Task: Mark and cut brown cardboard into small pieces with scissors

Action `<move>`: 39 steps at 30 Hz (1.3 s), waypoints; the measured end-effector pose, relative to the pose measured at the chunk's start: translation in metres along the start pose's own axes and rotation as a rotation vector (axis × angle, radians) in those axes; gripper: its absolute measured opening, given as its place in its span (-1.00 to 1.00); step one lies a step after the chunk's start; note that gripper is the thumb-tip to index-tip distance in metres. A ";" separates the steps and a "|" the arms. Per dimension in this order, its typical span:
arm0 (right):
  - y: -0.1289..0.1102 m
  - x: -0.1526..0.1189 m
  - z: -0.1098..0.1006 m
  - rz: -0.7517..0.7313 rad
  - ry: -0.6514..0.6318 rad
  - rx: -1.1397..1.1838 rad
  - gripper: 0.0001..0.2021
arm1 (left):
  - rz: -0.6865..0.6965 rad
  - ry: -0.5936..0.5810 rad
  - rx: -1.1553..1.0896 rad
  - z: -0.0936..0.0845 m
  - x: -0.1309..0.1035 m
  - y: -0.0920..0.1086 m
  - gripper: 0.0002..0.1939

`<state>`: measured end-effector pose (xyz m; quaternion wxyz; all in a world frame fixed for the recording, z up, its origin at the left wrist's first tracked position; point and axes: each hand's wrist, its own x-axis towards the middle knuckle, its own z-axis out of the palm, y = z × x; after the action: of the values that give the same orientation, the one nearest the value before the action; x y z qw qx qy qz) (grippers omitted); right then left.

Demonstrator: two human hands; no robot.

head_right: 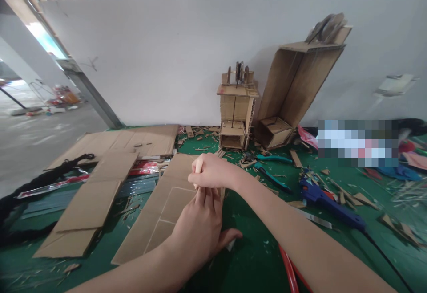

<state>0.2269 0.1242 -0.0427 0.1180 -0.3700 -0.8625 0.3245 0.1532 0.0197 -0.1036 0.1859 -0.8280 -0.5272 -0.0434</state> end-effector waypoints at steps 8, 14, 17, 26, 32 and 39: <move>0.001 -0.001 -0.001 0.002 -0.033 0.057 -0.84 | -0.018 -0.007 0.017 0.001 -0.001 0.000 0.01; 0.009 -0.013 -0.007 -0.030 0.308 0.281 -0.81 | 0.007 0.024 -0.033 0.000 -0.003 -0.003 -0.07; 0.007 -0.029 -0.011 -0.043 0.435 0.348 -0.78 | 0.038 0.006 -0.077 -0.008 0.004 -0.019 -0.24; -0.002 -0.076 -0.022 0.035 0.535 0.179 -0.75 | -0.060 -0.091 -0.220 -0.002 0.034 -0.113 -0.67; 0.009 -0.073 -0.014 0.076 0.412 0.214 -0.68 | -0.217 -0.169 -0.201 0.001 0.034 -0.136 -0.71; 0.017 -0.062 0.005 0.083 0.293 0.213 -0.77 | -0.227 -0.182 -0.241 0.001 0.033 -0.148 -0.69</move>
<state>0.2775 0.0865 -0.0556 0.2675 -0.4340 -0.7809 0.3610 0.0358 0.1043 -0.0569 0.0309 -0.7801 -0.6227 -0.0518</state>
